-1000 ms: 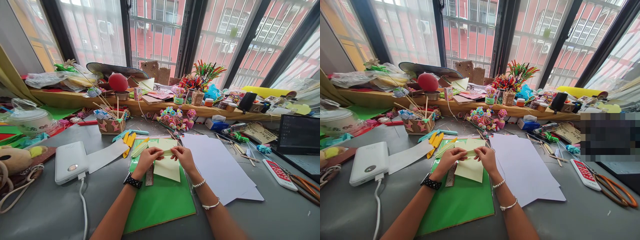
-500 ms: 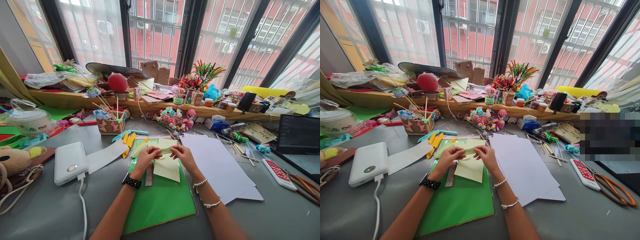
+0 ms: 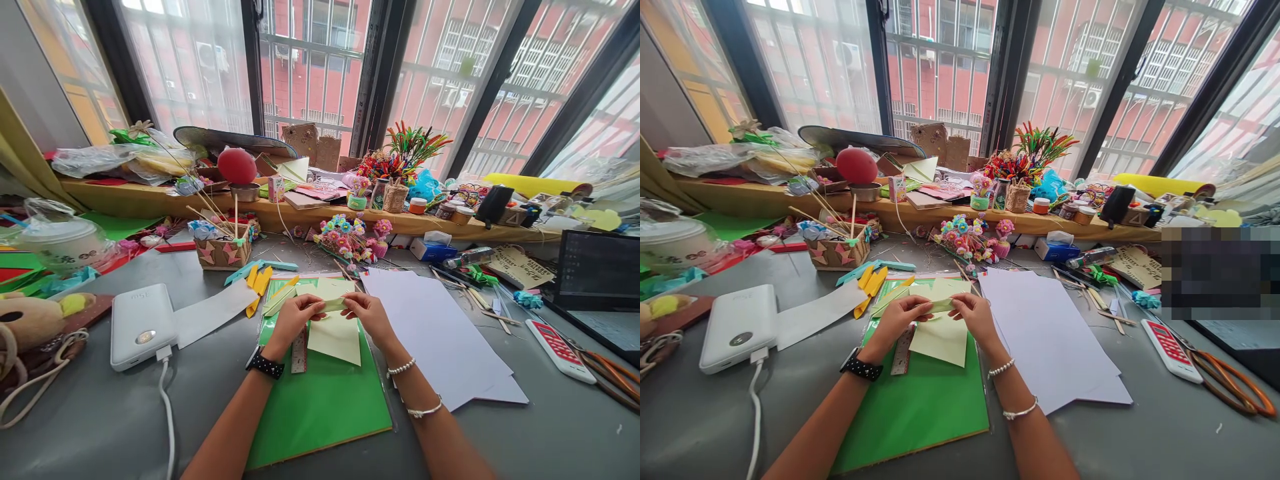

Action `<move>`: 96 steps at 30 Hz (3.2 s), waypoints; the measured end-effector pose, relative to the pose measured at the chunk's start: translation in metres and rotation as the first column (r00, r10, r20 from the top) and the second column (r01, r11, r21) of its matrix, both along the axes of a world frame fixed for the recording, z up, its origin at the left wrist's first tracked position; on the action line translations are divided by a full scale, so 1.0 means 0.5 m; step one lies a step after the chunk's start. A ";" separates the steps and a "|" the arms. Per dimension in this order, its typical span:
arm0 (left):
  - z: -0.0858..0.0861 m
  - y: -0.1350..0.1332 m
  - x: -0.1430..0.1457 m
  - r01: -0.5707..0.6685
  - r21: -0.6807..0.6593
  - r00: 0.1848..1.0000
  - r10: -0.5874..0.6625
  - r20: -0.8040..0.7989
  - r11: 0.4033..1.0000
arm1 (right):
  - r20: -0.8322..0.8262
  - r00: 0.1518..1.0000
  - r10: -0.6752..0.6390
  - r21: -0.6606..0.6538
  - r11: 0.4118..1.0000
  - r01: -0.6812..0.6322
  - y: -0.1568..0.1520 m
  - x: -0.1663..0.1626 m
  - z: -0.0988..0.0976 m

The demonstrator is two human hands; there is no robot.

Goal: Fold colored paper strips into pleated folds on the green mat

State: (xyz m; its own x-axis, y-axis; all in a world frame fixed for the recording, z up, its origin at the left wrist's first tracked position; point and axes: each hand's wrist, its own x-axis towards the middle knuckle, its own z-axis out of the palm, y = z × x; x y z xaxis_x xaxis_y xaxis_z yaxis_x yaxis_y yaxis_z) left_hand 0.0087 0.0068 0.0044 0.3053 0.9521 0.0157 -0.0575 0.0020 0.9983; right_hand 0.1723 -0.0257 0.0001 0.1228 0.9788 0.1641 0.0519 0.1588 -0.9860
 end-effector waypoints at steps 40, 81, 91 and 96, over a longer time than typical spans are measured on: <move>0.008 -0.011 -0.002 0.190 0.170 0.953 -0.140 -0.267 0.967 | 0.151 0.988 0.016 0.058 0.998 -0.025 -0.006 -0.017 -0.005; 0.008 -0.005 -0.010 0.143 -0.178 0.986 -0.124 0.110 0.974 | 0.383 0.917 -0.113 0.289 0.957 -0.003 -0.019 -0.035 -0.007; 0.003 0.000 -0.016 0.173 -0.205 0.971 -0.133 0.196 0.963 | 0.544 0.815 -0.199 0.446 0.891 -0.081 -0.020 -0.030 -0.006; 0.007 -0.002 -0.014 0.180 -0.187 0.976 -0.151 0.158 0.966 | 0.555 0.805 -0.208 0.438 0.896 -0.070 -0.020 -0.030 -0.008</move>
State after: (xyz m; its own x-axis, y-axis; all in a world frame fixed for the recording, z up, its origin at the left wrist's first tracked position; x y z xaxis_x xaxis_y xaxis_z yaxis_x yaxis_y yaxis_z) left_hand 0.0017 0.0059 0.0080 0.4670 0.8768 -0.1143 -0.1799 0.2207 0.9586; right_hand 0.1573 -0.0356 -0.0038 -0.0664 0.7875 0.6127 0.6108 0.5177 -0.5991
